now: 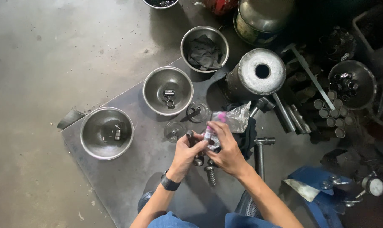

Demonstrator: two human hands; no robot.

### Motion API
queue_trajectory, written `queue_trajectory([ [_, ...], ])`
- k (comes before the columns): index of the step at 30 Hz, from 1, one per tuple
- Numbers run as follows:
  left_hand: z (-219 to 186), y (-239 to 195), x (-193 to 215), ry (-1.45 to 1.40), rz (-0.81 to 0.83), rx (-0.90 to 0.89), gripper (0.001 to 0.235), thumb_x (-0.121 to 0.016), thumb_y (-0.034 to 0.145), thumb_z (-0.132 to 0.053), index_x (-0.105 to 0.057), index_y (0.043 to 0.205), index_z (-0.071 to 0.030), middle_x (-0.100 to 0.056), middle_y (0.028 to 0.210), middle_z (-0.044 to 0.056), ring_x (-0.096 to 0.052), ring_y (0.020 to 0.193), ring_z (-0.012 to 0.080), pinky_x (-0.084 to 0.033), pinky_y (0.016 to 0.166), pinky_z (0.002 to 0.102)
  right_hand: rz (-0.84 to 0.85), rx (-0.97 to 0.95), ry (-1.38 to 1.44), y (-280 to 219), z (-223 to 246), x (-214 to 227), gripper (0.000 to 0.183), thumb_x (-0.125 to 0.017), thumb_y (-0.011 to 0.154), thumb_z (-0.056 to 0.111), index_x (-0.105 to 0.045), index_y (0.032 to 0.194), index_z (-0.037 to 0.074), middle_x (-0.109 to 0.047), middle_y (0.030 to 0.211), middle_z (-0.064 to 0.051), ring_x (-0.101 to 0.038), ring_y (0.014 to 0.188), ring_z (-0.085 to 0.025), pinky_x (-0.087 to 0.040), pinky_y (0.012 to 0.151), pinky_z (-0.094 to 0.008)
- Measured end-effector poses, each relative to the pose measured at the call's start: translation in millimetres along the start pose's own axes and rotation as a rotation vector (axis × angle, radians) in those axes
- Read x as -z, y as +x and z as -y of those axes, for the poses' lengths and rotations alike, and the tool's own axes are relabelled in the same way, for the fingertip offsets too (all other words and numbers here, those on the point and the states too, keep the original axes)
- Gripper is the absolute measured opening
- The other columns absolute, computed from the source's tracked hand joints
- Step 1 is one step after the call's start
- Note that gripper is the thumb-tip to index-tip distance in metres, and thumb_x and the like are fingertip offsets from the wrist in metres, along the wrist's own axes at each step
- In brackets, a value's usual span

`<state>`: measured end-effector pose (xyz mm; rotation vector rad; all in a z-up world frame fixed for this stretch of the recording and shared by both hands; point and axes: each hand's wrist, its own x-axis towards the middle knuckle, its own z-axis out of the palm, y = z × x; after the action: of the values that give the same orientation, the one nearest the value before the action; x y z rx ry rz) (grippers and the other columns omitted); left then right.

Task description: Selecting, cleaning, and drilling small metal parts using a drill press.

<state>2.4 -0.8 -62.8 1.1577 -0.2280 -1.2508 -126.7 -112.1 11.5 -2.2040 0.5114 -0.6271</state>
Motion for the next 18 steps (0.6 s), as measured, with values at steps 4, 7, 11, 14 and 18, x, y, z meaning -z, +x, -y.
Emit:
queue_trajectory([
  [4,-9.9,-5.7,-6.2,0.099,0.048,0.001,0.025,-0.078,0.089,-0.017,-0.069,0.106,0.0,-0.072,0.086,0.0,-0.065,0.074,0.005,-0.052,0.066,0.021,-0.03,0.029,-0.027,-0.1,-3.6,-1.8,0.075,-0.086,0.07,0.004,-0.055,0.137,-0.001,-0.062,0.13,-0.021,-0.064,0.12,-0.037,-0.054,0.102,-0.042],
  [7,0.0,-3.0,-6.2,0.021,0.037,0.067,0.031,-0.074,0.09,-0.018,-0.072,0.116,-0.004,-0.073,0.088,-0.001,-0.064,0.074,0.0035,-0.049,0.064,0.019,-0.04,0.07,-0.051,-1.1,-10.1,-0.6,0.072,-0.089,0.068,0.006,-0.058,0.132,0.0,-0.066,0.126,-0.019,-0.067,0.115,-0.034,-0.056,0.1,-0.041],
  [11,14.8,-2.2,-5.2,0.037,0.049,-0.035,0.027,-0.075,0.095,-0.016,-0.073,0.114,0.003,-0.074,0.093,0.002,-0.065,0.08,0.0058,-0.052,0.069,0.022,-0.065,0.087,-0.038,-4.8,-9.9,-4.0,0.072,-0.091,0.066,0.008,-0.059,0.129,0.0,-0.067,0.124,-0.018,-0.068,0.116,-0.034,-0.056,0.099,-0.04],
  [14,11.5,-4.6,-11.7,-0.028,0.062,-0.023,0.024,-0.072,0.097,-0.018,-0.072,0.111,0.001,-0.076,0.095,0.003,-0.068,0.083,0.0074,-0.055,0.074,0.024,-0.067,0.076,-0.026,-5.5,-9.3,-2.6,0.071,-0.088,0.067,0.006,-0.058,0.131,-0.002,-0.066,0.127,-0.02,-0.067,0.118,-0.036,-0.055,0.1,-0.041],
  [18,15.0,1.3,-13.5,-0.097,0.07,-0.01,0.022,-0.07,0.098,-0.019,-0.071,0.111,-0.001,-0.075,0.099,0.002,-0.068,0.089,0.0079,-0.055,0.081,0.025,-0.002,0.036,0.002,0.9,-16.3,1.1,0.071,-0.086,0.07,0.004,-0.055,0.134,-0.002,-0.064,0.123,-0.021,-0.065,0.115,-0.038,-0.054,0.097,-0.043],
])
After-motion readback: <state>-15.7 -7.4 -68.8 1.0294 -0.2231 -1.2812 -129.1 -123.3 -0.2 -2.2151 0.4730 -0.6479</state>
